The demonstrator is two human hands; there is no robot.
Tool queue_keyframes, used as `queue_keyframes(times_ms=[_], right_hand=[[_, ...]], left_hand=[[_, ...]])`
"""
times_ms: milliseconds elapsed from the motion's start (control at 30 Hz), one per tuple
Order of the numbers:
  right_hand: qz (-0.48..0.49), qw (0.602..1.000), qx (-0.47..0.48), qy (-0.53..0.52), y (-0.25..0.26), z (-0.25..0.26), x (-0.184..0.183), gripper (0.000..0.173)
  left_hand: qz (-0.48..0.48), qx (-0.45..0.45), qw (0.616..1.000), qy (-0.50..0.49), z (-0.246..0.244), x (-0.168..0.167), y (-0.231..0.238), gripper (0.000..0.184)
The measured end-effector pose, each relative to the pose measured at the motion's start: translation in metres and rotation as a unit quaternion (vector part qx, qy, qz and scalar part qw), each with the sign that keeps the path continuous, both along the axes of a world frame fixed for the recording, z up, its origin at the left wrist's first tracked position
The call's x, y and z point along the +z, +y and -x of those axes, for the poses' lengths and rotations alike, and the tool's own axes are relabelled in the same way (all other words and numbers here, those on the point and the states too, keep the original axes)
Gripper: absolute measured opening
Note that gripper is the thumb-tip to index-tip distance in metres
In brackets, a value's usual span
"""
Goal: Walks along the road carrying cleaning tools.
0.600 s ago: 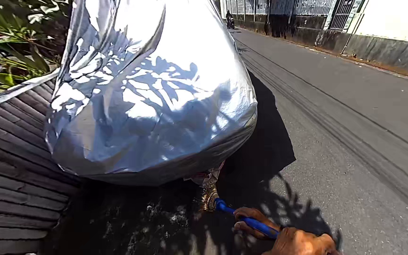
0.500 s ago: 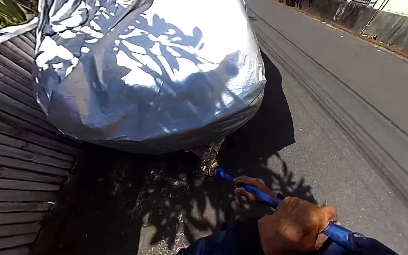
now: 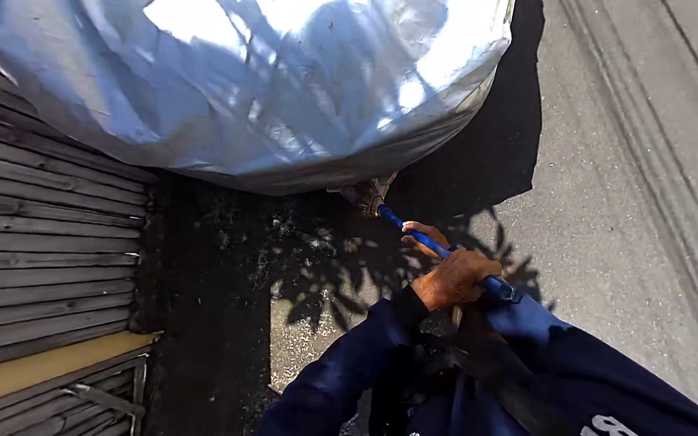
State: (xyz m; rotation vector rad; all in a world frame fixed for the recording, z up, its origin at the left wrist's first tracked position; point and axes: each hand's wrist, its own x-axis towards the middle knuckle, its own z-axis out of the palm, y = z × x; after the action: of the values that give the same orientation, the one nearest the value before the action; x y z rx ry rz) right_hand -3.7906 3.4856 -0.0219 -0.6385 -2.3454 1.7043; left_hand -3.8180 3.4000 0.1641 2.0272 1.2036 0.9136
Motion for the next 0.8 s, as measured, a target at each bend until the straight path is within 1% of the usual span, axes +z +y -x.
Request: queue_keyframes(times_ms=[67, 133, 200, 267, 333, 400, 500, 600, 700, 767, 800], right_hand=[[0.006, 0.999, -0.03, -0.025, 0.003, -0.032, 0.006, 0.039], [0.0, 0.998, -0.062, -0.008, 0.002, -0.07, 0.014, 0.039], [-0.014, 0.992, -0.124, 0.024, -0.002, -0.108, 0.021, 0.036], [-0.054, 0.983, -0.171, 0.031, -0.001, -0.139, 0.037, 0.032], [-0.101, 0.972, -0.209, 0.031, -0.001, -0.164, 0.053, 0.031], [-0.138, 0.962, -0.234, 0.031, -0.002, -0.177, 0.071, 0.03], [-0.146, 0.956, -0.254, 0.027, -0.01, -0.18, 0.101, 0.03], [-0.129, 0.957, -0.252, 0.068, -0.022, -0.169, 0.125, 0.027], [-0.128, 0.964, -0.208, 0.108, -0.028, -0.148, 0.146, 0.027], [-0.127, 0.969, -0.161, 0.141, -0.027, -0.13, 0.145, 0.027], [-0.116, 0.971, -0.137, 0.155, -0.023, -0.122, 0.142, 0.027]], left_hand=[[0.012, -0.059, 0.998, -0.032, -0.014, 0.002, 0.005, 0.011], [0.027, -0.129, 0.988, -0.074, -0.036, 0.019, 0.011, 0.012], [0.033, -0.187, 0.978, -0.091, -0.056, 0.037, 0.019, 0.012], [0.02, -0.232, 0.968, -0.096, -0.073, 0.052, 0.026, 0.012], [0.002, -0.27, 0.952, -0.144, -0.085, 0.065, 0.029, 0.009], [-0.007, -0.299, 0.937, -0.18, -0.087, 0.083, 0.028, 0.008], [-0.021, -0.315, 0.928, -0.198, -0.081, 0.116, 0.019, 0.011], [-0.034, -0.29, 0.938, -0.186, -0.069, 0.149, 0.008, 0.017], [-0.023, -0.265, 0.95, -0.165, -0.057, 0.176, 0.003, 0.022], [-0.002, -0.253, 0.956, -0.149, -0.054, 0.182, 0.005, 0.022], [0.007, -0.246, 0.96, -0.131, -0.055, 0.18, 0.009, 0.022]])
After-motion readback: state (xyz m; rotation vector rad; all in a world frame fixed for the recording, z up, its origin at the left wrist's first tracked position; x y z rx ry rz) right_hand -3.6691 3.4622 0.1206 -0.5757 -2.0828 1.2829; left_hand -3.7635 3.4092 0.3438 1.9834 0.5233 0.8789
